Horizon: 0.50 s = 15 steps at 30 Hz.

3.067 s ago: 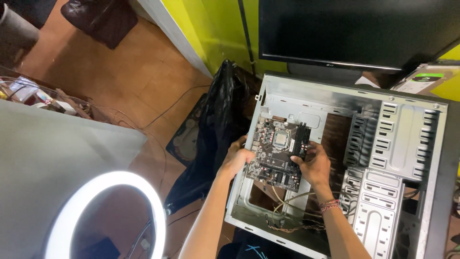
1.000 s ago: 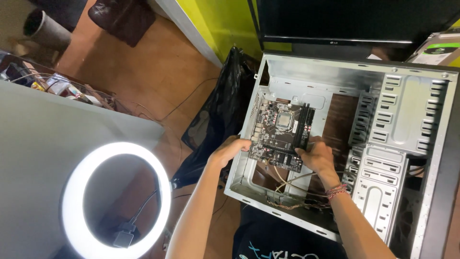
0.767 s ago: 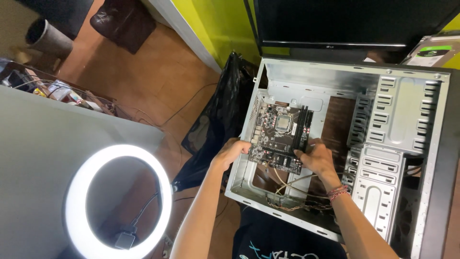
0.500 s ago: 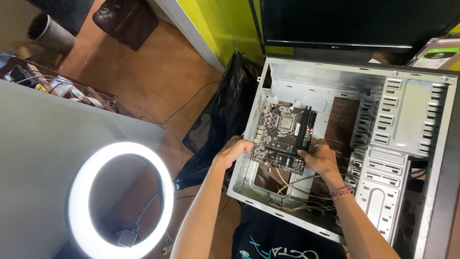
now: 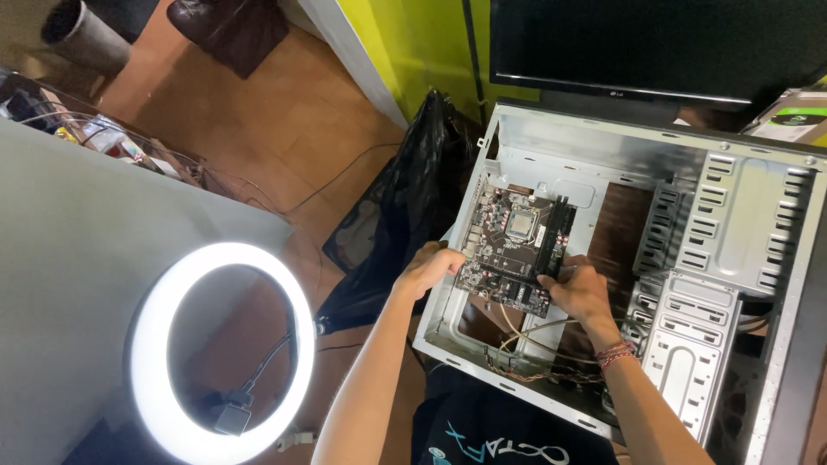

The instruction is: Installing a motherboard into a computer case and securing it with screws using a screwdriver.

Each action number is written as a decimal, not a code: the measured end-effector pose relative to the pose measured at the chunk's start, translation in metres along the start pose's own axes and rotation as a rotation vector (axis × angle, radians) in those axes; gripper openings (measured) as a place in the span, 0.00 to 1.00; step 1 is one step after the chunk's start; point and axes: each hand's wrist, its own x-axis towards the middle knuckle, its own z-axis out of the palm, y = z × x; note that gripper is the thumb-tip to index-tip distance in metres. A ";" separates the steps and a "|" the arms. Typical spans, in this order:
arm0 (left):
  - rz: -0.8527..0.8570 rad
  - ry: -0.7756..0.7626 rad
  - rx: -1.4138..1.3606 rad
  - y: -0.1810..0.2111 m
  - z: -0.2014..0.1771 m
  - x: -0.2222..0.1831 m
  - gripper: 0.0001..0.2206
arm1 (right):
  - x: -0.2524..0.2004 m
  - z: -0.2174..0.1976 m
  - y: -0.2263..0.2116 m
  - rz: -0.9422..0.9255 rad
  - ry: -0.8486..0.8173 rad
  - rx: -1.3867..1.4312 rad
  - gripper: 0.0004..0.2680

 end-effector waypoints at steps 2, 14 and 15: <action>-0.007 -0.003 0.008 0.017 -0.005 -0.023 0.36 | -0.017 -0.006 -0.016 0.008 -0.002 0.034 0.24; -0.001 -0.008 0.042 0.010 0.001 -0.013 0.35 | -0.025 -0.010 -0.025 0.028 0.009 0.043 0.24; 0.004 -0.013 0.034 0.008 0.002 -0.011 0.35 | -0.026 -0.011 -0.026 0.035 0.004 -0.016 0.25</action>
